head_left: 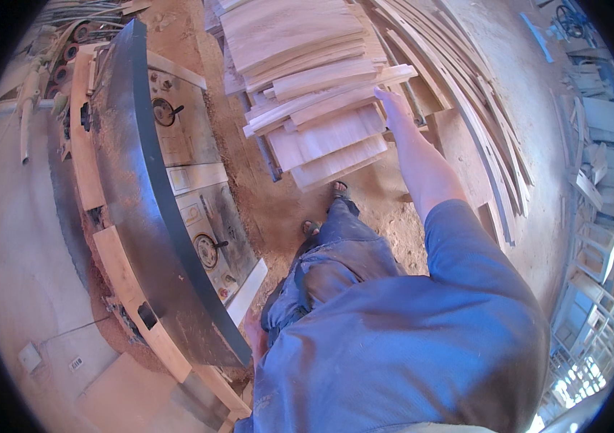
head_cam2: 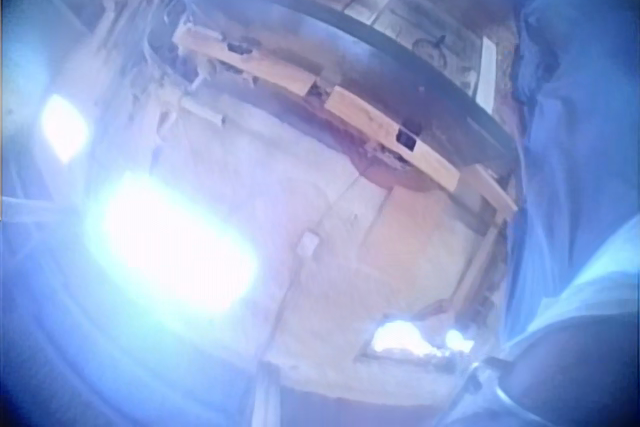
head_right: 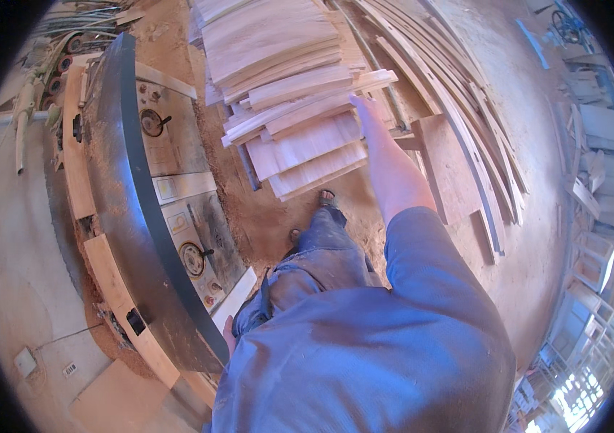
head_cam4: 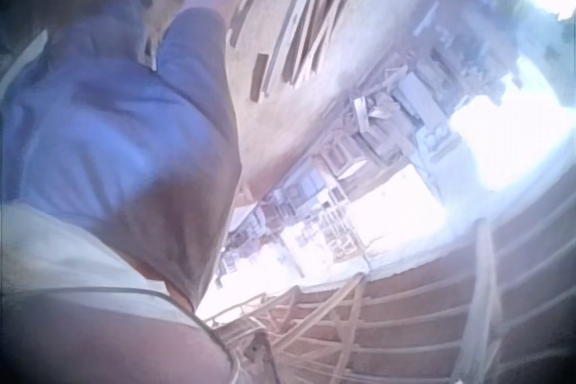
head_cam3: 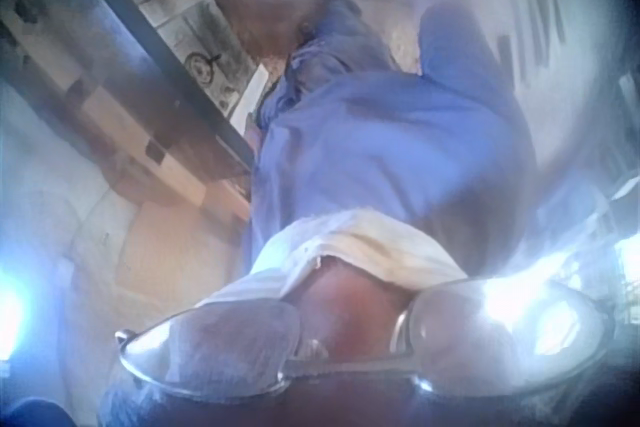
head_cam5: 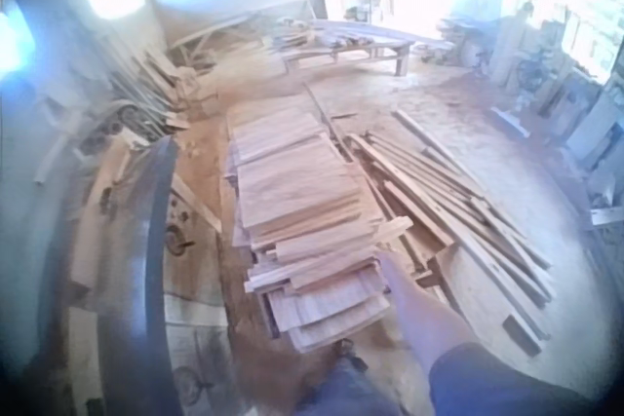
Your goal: The person mills various wooden boards using a stationary router table, then moves them to a stack on another table.
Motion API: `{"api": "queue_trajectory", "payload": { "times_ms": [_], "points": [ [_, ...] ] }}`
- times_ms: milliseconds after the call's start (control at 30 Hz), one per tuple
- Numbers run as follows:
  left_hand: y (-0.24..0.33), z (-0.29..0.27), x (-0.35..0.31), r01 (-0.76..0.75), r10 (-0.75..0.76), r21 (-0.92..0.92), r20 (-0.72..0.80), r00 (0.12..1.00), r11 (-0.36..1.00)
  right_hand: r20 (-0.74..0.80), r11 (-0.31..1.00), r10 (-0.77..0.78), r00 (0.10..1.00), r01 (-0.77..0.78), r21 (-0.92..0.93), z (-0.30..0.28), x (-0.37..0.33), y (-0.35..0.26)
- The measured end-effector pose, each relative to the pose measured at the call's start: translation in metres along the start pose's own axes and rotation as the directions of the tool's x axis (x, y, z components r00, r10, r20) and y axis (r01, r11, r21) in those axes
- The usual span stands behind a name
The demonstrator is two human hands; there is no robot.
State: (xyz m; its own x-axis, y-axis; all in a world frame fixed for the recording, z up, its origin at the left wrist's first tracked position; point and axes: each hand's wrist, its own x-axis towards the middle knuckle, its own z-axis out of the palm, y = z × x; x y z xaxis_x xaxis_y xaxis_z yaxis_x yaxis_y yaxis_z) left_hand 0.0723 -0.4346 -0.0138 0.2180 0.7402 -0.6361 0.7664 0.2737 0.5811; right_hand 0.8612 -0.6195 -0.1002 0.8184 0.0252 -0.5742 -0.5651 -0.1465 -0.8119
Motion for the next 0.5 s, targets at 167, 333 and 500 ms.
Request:
{"api": "queue_trajectory", "payload": {
  "times_ms": [167, 333, 500],
  "points": [
    [0.008, 0.009, 0.005, 0.032, -0.033, 0.073, 0.007, 0.999, 0.997, 0.092, 0.984, 0.035, 0.995, -0.051, 0.174, -0.005, 0.033, 0.018],
    [0.024, 0.028, 0.019, 0.113, -0.114, 0.153, -0.002, 0.993, 0.982, 0.173, 0.97, 0.028, 0.985, -0.068, 0.235, -0.024, 0.004, 0.017],
    [0.049, 0.052, 0.035, 0.073, -0.087, 0.263, 0.04, 0.995, 0.962, 0.112, 0.97, -0.087, 0.99, 0.11, -0.216, -0.073, 0.007, 0.048]
  ]
}}
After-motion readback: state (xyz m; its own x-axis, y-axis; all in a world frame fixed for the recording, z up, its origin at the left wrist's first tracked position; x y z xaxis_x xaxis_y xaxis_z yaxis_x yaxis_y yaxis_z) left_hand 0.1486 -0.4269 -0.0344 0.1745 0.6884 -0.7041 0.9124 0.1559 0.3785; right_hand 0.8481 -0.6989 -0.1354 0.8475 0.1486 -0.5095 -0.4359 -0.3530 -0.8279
